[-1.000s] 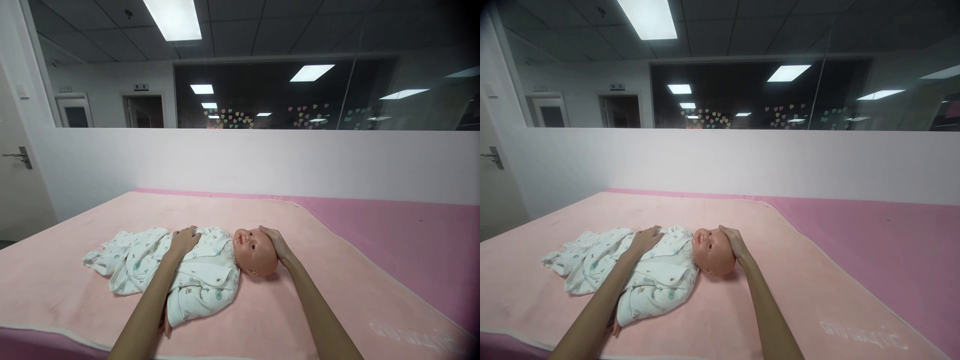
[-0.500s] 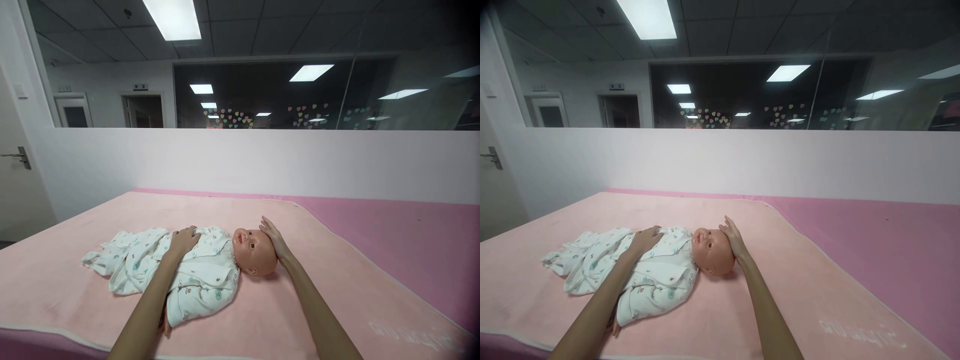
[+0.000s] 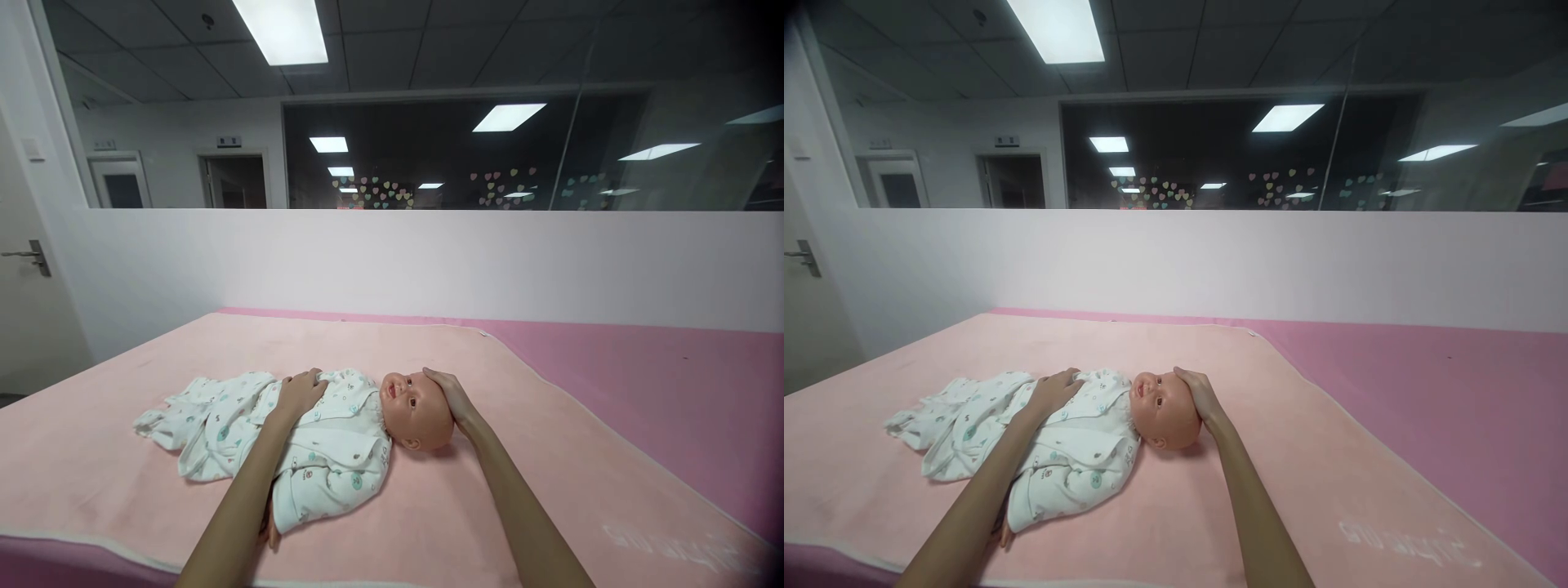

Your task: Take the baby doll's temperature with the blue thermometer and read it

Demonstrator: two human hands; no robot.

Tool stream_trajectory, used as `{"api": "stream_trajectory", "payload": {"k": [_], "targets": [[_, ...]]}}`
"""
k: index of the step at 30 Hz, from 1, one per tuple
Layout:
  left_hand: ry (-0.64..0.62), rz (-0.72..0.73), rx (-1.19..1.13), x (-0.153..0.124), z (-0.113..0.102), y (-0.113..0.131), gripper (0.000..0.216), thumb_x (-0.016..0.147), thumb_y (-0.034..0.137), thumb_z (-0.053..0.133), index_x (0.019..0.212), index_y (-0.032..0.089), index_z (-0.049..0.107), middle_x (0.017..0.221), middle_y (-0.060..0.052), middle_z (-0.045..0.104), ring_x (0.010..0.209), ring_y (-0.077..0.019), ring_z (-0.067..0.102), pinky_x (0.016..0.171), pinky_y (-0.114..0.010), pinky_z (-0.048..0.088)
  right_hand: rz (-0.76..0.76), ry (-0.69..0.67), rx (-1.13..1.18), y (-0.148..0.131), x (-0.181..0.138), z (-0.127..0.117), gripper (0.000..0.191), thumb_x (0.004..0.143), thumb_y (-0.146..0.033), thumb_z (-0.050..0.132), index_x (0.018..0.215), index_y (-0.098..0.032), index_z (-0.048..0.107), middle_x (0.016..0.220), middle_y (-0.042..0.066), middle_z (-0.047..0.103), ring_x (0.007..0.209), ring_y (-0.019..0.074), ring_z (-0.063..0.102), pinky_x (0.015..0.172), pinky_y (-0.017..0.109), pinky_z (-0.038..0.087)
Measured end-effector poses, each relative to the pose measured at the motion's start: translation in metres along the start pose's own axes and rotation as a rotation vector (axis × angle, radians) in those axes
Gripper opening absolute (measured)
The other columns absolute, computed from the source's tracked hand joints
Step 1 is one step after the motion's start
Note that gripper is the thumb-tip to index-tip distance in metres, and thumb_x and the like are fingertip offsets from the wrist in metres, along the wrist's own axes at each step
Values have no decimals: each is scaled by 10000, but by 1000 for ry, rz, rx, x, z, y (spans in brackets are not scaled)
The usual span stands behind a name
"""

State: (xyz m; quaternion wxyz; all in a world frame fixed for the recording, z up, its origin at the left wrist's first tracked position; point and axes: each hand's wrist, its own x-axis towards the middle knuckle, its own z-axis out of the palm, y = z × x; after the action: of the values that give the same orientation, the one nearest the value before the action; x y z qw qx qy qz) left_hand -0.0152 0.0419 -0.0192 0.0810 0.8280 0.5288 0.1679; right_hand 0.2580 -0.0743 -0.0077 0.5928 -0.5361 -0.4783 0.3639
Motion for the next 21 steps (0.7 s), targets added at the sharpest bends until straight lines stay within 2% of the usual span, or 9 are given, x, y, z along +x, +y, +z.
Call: {"api": "stream_trajectory", "payload": {"k": [5, 9, 12, 14, 17, 19, 21], "targets": [[0, 0, -1, 0, -1, 1, 421, 801, 416, 295, 1119, 221, 492, 1011, -81, 636, 1012, -235, 533, 894, -396, 303, -25, 18, -7, 1, 2, 0, 355, 696, -451, 547, 773, -124, 661, 824, 67, 671, 814, 224, 594, 758, 326, 438], [-5, -5, 2, 0, -1, 0, 417, 798, 419, 300, 1111, 226, 496, 998, -77, 640, 1010, -236, 536, 893, -396, 305, -105, 163, -14, 3, 7, 1, 328, 654, -378, 599, 914, -184, 647, 1083, 46, 605, 1063, 207, 497, 921, 299, 354], [-2, -2, 3, 0, 0, 0, 413, 800, 416, 299, 1111, 227, 494, 1002, -74, 639, 1011, -234, 535, 894, -396, 304, -102, 222, -4, 6, 10, 0, 416, 634, -378, 619, 1022, -228, 602, 1192, 27, 533, 1112, 185, 456, 942, 286, 327], [-2, -5, 4, 1, 0, 0, 414, 802, 413, 296, 1117, 227, 489, 1005, -73, 640, 1015, -233, 533, 892, -397, 303, -97, 206, -1, 7, 10, 0, 394, 624, -401, 622, 975, -223, 617, 1138, 24, 567, 1055, 185, 489, 902, 279, 352], [-2, -8, 5, 0, 0, 0, 416, 803, 409, 294, 1123, 224, 486, 1013, -76, 639, 1019, -233, 531, 893, -398, 301, -73, 117, -17, 5, 6, 0, 315, 632, -466, 599, 722, -167, 641, 822, 27, 654, 800, 185, 558, 733, 285, 410], [0, -4, 8, 0, 0, 0, 416, 804, 407, 292, 1121, 222, 488, 1017, -79, 637, 1019, -233, 531, 892, -395, 302, -57, 75, -20, 2, 3, 0, 342, 636, -491, 591, 609, -150, 603, 633, 7, 621, 643, 161, 534, 629, 276, 398], [3, -1, 12, 0, 0, 0, 415, 804, 408, 291, 1118, 224, 490, 1012, -79, 637, 1017, -232, 532, 890, -392, 304, -59, 64, -18, 0, 0, 0, 346, 631, -491, 597, 587, -148, 581, 574, -15, 591, 591, 140, 505, 597, 263, 379]]}}
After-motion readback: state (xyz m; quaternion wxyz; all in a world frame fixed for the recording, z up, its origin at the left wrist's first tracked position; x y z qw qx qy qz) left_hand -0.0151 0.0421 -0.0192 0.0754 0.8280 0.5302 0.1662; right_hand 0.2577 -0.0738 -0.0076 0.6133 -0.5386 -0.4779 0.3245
